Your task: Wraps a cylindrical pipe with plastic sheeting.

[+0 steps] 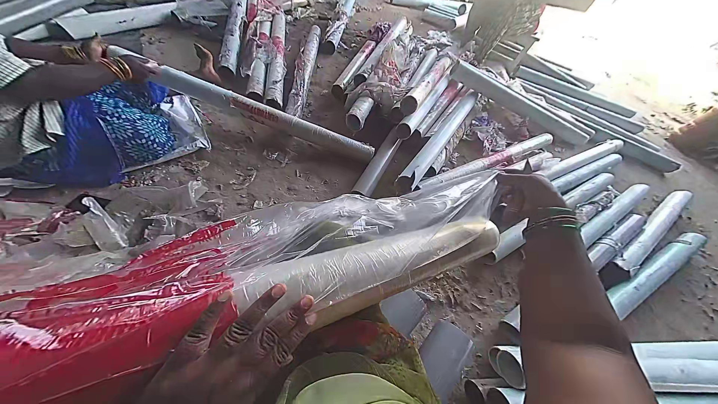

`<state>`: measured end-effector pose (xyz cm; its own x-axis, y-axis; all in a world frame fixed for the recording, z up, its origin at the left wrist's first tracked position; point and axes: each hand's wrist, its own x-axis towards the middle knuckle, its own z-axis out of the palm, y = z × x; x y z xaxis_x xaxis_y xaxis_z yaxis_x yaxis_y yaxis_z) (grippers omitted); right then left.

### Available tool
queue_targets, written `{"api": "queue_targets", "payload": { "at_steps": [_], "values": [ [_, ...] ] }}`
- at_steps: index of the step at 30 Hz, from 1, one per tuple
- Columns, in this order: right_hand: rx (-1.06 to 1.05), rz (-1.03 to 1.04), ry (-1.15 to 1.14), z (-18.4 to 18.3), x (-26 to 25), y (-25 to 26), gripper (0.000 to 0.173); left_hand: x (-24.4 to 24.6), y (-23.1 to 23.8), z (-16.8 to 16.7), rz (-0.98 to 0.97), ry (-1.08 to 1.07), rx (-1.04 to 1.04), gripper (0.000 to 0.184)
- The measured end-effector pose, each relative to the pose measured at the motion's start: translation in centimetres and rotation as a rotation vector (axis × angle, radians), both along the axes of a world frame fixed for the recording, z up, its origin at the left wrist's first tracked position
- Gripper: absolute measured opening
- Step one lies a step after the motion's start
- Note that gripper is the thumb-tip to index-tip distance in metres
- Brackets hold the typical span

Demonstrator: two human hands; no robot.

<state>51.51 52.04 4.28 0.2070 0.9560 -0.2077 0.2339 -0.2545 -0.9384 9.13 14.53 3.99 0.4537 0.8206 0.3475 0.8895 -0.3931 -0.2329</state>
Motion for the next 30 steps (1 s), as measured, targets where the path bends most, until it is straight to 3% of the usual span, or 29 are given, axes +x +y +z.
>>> {"api": "queue_targets", "payload": {
  "at_steps": [7,9,12,17,21,26,30],
  "values": [
    [0.160,-0.161,0.353,-4.6,4.2,-6.8,0.030,-0.5,1.0,1.0,-0.003,-0.039,-0.047,0.048],
    [0.124,-0.284,0.297,-6.5,4.7,-8.4,0.045,-0.5,1.2,1.4,-0.003,-0.043,-0.063,0.050],
    [-0.010,-0.307,0.155,-9.1,4.6,-10.3,0.051,-0.3,1.4,2.1,0.000,-0.051,-0.092,0.054],
    [-0.060,-0.233,0.215,-10.9,1.7,-11.2,0.044,-0.4,1.4,3.8,-0.034,-0.224,-0.282,0.061],
    [-0.041,-0.216,0.258,-11.0,1.1,-11.4,0.046,0.0,2.1,7.7,0.002,-0.472,-0.400,0.067],
    [-0.009,-0.202,0.184,-11.4,1.0,-11.7,0.052,4.6,7.2,10.1,-0.085,-0.238,-0.157,0.069],
    [0.007,-0.243,0.187,-11.7,0.7,-11.9,0.052,10.5,12.8,8.3,-0.004,-0.043,-0.378,0.093]
  ]
}}
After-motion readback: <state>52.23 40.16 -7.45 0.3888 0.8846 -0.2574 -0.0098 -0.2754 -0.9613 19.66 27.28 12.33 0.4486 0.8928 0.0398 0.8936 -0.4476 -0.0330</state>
